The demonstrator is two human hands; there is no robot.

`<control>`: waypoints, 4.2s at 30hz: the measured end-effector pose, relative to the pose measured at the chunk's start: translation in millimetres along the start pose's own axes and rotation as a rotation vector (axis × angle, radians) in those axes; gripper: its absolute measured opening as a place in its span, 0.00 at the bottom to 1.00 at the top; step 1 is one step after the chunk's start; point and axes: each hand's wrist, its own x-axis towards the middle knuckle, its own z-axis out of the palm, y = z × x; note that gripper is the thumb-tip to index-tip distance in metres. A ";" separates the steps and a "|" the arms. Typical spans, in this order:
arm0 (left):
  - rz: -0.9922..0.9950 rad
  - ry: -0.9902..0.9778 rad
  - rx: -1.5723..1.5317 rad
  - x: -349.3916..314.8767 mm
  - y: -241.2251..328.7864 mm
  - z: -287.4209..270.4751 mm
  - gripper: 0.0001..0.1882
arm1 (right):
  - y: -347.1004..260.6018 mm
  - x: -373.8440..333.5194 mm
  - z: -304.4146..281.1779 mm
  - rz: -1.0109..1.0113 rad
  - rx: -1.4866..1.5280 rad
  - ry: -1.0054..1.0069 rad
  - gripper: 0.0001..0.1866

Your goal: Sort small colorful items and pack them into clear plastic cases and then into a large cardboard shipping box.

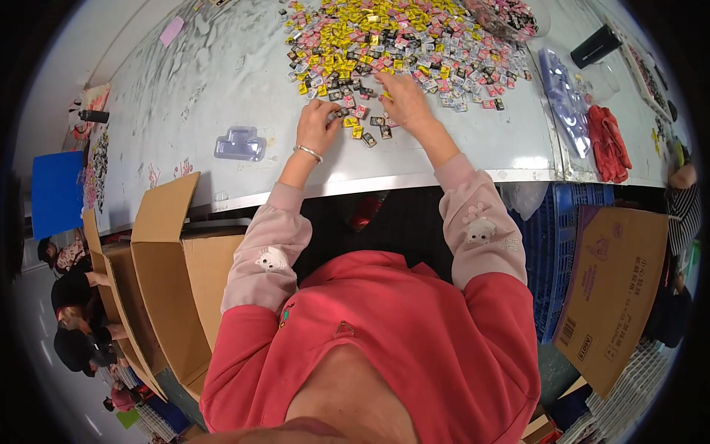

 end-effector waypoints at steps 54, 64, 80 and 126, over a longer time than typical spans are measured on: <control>-0.031 -0.123 -0.144 -54.9 25.1 -47.7 0.18 | -46.0 -53.7 -8.5 0.123 -0.138 -0.050 0.09; -0.284 -0.009 0.447 -70.6 -43.1 -70.7 0.17 | 2.8 -13.7 -22.1 -0.039 -0.356 -0.241 0.12; -0.274 -0.012 0.096 -22.2 -15.9 -31.0 0.17 | -38.1 -70.7 -34.7 0.170 -0.167 0.064 0.07; -0.253 -0.168 0.239 -21.5 -73.7 -85.6 0.04 | -25.8 -65.8 -13.4 0.296 0.436 0.064 0.12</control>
